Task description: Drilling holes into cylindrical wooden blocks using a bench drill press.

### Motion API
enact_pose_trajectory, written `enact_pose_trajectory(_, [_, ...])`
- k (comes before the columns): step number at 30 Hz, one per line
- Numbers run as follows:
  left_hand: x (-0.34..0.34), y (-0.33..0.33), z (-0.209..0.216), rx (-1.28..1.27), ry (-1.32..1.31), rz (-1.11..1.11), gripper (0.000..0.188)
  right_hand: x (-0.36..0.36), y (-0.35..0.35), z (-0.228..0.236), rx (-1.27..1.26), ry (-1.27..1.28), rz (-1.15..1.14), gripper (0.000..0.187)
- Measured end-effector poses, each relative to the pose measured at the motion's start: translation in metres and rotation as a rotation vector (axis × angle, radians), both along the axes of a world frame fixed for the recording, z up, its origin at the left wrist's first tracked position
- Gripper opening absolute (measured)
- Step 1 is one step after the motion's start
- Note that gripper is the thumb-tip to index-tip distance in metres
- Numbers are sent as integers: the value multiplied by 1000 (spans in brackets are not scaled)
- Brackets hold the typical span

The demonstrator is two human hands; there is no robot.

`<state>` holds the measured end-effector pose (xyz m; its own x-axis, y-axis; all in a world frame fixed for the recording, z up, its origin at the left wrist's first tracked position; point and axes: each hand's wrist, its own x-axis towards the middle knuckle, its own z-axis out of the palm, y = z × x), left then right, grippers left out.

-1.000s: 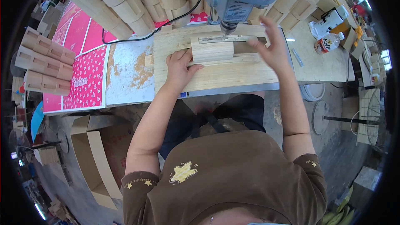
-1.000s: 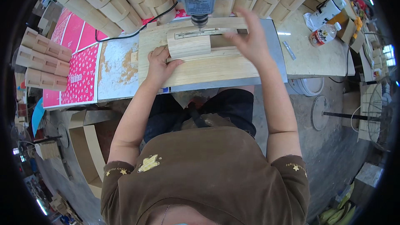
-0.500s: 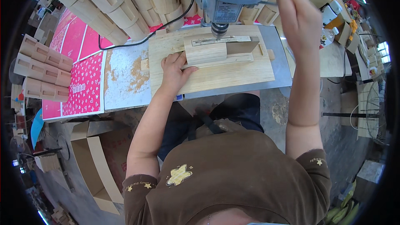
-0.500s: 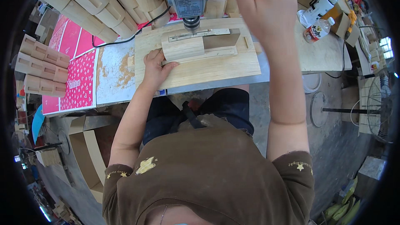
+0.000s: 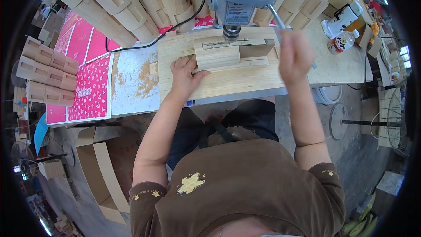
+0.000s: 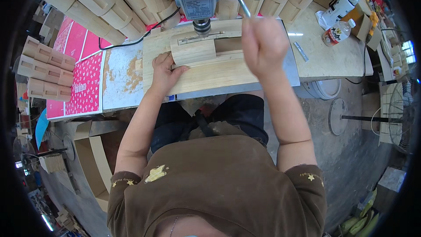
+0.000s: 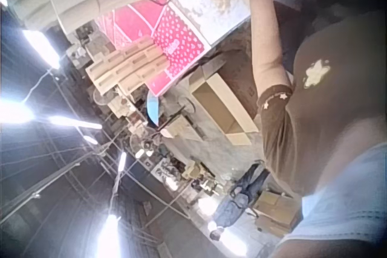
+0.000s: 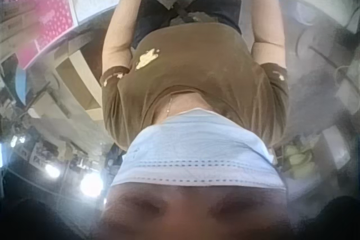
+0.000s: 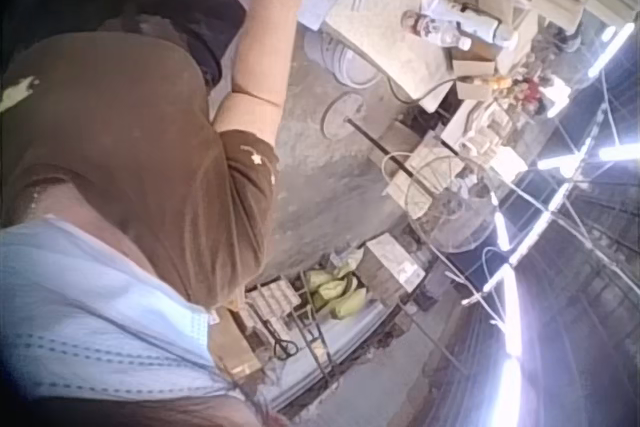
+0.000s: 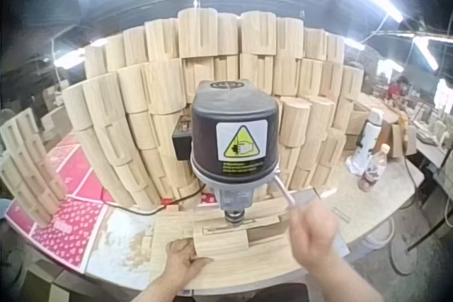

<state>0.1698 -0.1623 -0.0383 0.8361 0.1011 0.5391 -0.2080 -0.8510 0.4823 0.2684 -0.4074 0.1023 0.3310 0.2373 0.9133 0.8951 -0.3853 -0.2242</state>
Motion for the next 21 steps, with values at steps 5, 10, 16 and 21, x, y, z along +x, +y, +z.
enact_pose_trajectory(5, [14, -32, 3, -49, 88, 7, 57, 48, 26, 110, -75, 112, -111, 17])
enact_pose_trajectory(10, [17, -39, 3, -23, 36, 26, 58, 51, 50, 138, -173, 631, -168, 33])
enact_pose_trajectory(16, [14, -34, 5, 4, 55, 45, 50, 6, 4, 76, -162, 270, -76, 18])
enact_pose_trajectory(21, [19, -37, 7, -13, 44, 23, 51, -16, 5, 0, 56, 228, -1, 7])
